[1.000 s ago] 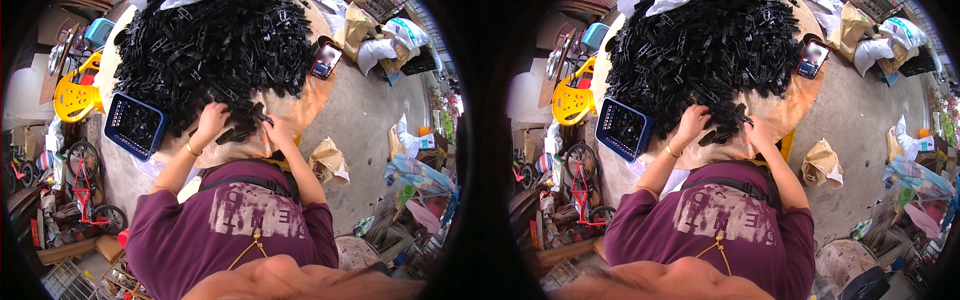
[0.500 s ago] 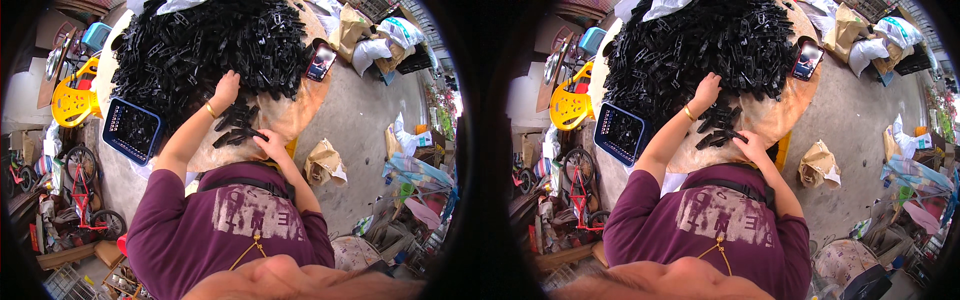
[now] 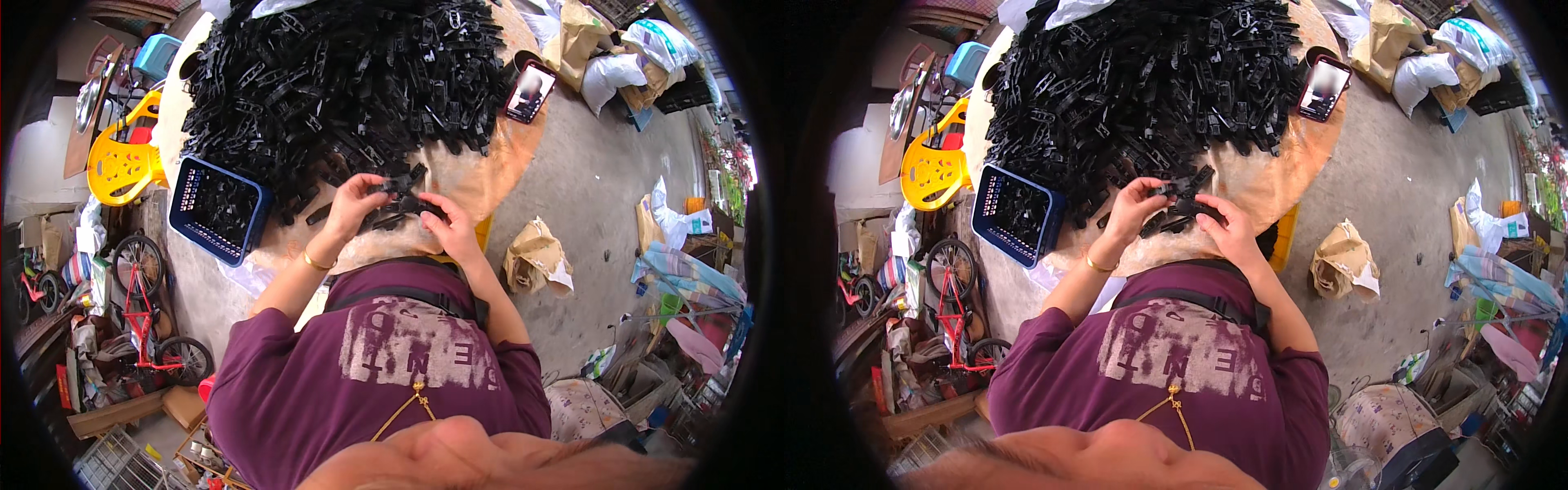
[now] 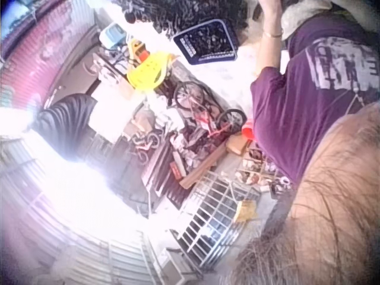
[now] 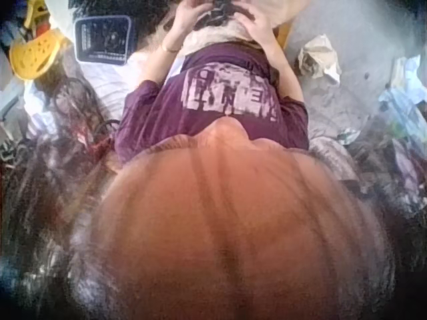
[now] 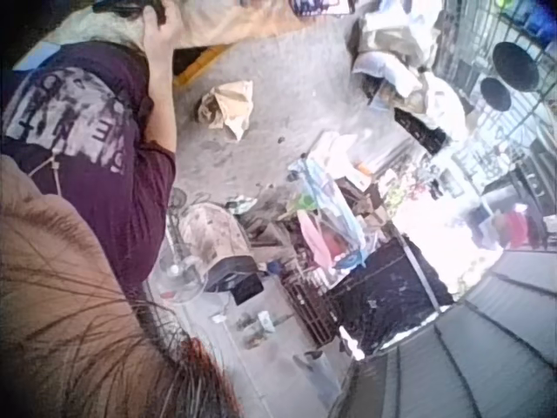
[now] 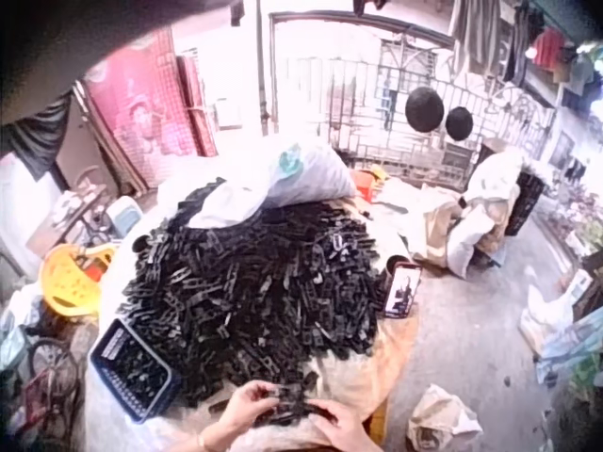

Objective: The person picks up black plastic components from a pile on the table and fits them together by hand, assembling multiple pieces.

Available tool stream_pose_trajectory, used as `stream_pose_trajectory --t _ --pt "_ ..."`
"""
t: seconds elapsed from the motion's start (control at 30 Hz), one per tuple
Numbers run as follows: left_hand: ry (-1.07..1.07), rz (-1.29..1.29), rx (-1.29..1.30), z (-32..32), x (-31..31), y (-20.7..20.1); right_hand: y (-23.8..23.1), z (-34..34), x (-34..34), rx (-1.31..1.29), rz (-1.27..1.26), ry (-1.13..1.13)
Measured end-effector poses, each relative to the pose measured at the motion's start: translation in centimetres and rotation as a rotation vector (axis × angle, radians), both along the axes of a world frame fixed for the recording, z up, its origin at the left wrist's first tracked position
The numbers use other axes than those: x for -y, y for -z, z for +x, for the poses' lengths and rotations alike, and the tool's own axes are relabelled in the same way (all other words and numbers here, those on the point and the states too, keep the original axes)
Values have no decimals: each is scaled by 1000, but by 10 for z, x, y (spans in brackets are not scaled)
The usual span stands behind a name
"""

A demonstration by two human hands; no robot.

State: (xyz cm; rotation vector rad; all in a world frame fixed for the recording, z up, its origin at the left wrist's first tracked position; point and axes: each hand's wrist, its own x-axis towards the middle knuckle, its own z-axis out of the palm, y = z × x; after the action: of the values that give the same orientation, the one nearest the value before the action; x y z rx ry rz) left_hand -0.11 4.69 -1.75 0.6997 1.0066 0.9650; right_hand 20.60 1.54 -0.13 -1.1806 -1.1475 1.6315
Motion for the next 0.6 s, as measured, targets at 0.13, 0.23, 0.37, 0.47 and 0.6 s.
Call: stream_pose_trajectory --t 0.13,0.23,0.37,0.47,0.6 --pt "34 -28 14 6 17 -8 -5 -3 0 24 57 -9" --pt "65 1 -5 10 20 -18 0 -2 1 16 37 -22" --pt "88 17 -29 12 21 -18 0 -2 3 26 55 -94" --pt "106 11 -85 11 22 -21 -9 -2 4 38 21 -65" --pt "242 62 -289 13 22 -30 -13 -7 2 252 281 -66"
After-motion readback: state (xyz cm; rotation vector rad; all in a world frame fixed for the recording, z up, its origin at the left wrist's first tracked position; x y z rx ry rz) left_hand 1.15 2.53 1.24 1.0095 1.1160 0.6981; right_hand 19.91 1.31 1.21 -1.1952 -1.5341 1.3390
